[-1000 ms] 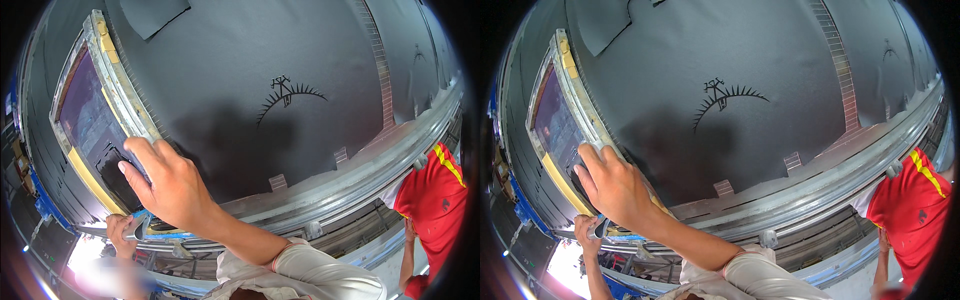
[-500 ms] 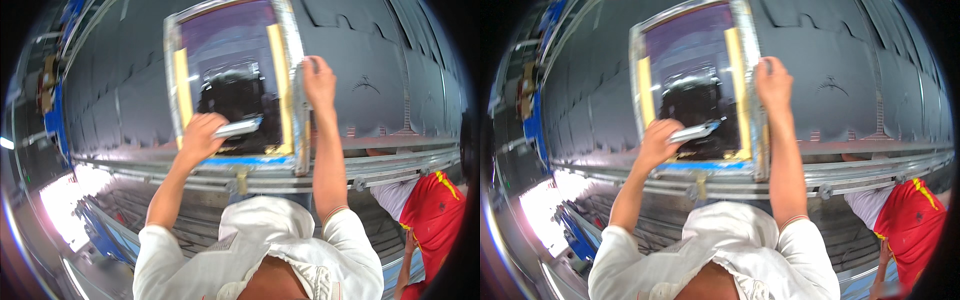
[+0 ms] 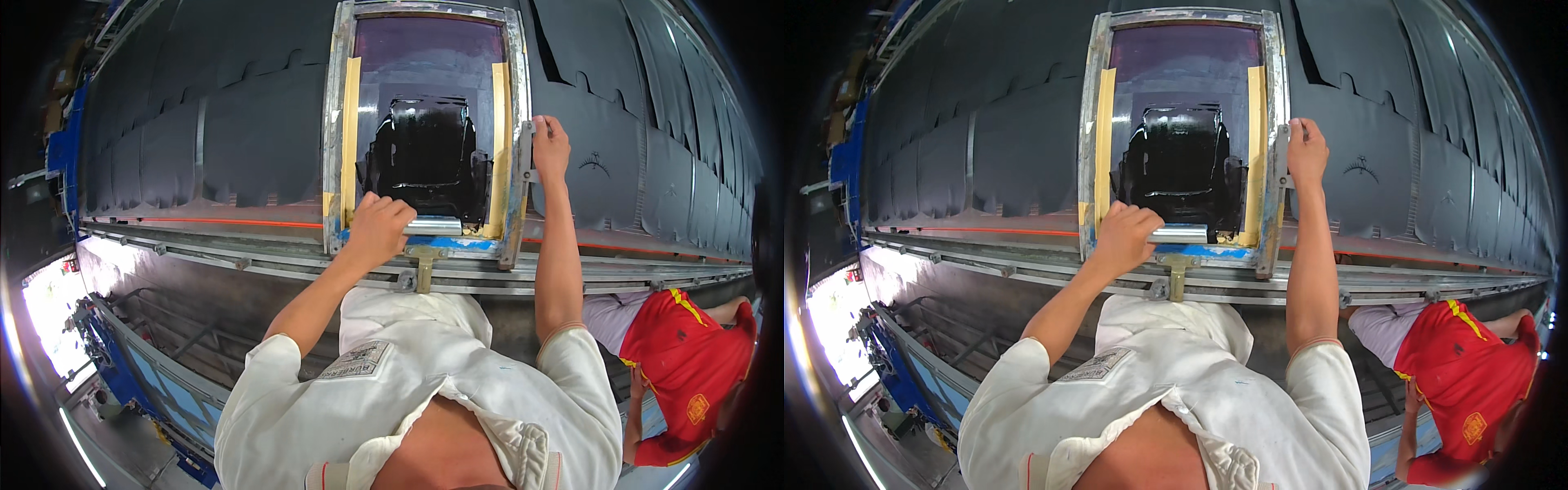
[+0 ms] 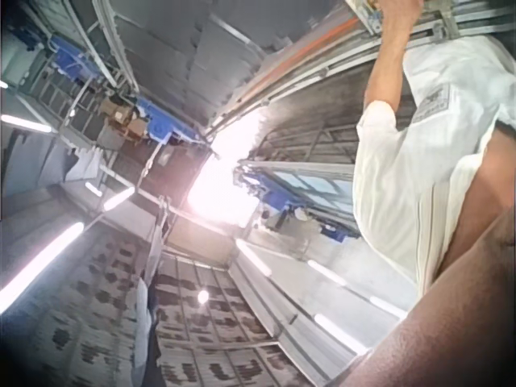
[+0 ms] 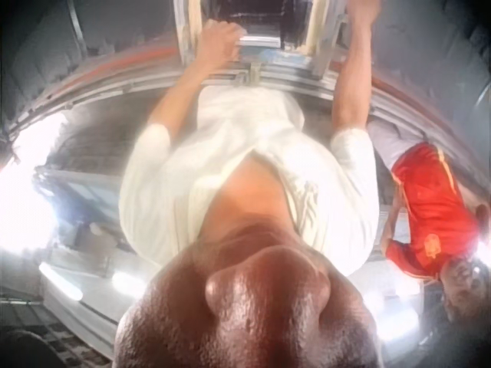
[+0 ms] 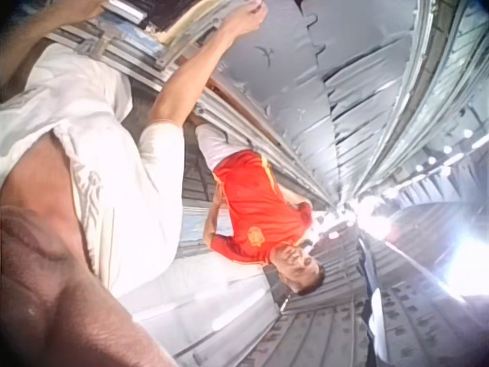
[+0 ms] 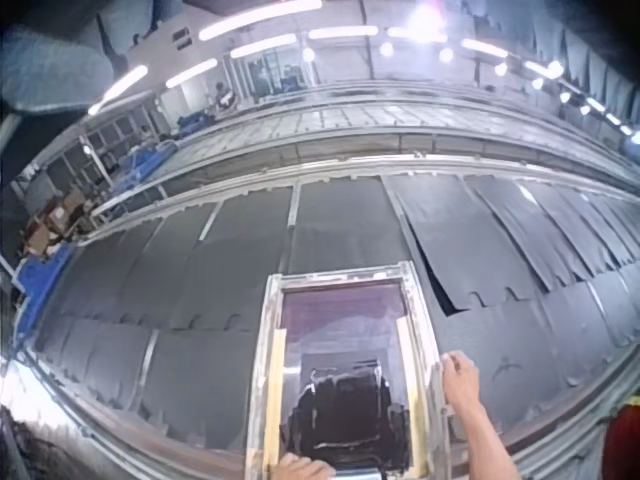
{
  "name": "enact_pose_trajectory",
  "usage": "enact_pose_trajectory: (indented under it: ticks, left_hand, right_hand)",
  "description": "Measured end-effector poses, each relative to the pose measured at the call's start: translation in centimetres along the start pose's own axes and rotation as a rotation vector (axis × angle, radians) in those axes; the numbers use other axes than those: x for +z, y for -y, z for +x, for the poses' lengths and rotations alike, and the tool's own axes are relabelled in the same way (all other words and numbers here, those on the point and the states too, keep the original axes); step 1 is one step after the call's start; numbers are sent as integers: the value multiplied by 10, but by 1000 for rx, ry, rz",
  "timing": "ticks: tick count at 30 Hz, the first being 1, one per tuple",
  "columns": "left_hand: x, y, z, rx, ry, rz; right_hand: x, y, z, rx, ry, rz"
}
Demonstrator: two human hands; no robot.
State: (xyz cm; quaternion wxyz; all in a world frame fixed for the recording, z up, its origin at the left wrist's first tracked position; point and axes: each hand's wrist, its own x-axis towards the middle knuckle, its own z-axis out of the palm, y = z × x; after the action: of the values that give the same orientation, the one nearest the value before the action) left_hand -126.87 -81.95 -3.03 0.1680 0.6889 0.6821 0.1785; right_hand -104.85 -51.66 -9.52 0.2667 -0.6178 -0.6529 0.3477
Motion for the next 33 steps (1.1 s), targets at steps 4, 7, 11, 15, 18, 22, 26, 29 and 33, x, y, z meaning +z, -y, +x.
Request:
enact_pose_trajectory:
  ticks: [4, 7, 11, 15, 18, 22, 26, 29, 33]
  left_hand:
    - [-6, 31, 51, 5, -12, 53]
    - [-21, 54, 104, -18, -66, 41]
    - [-44, 68, 144, -40, -43, 22]
    - [-53, 86, 185, -32, 29, 24]
    - [-50, 102, 209, -72, 72, 28]
    - [-45, 104, 209, -144, 76, -30]
    - [-38, 92, 189, -96, 7, -35]
    - [-19, 71, 143, -39, 23, 10]
    - [-9, 36, 80, -30, 22, -32]
  right_hand:
    - [-13, 8, 2, 5, 123, -202]
    - [-23, 28, 10, -338, 129, -397]
    - [-15, 112, 6, -501, 494, 22]
    - [27, 152, 19, -590, 825, -253]
    - [55, 156, 37, -658, 830, -464]
    - [72, 148, 39, -669, 782, -496]
    - [71, 132, 23, -658, 775, -492]
    - [49, 119, -31, -673, 775, -469]
    - [27, 100, -94, -725, 791, -513]
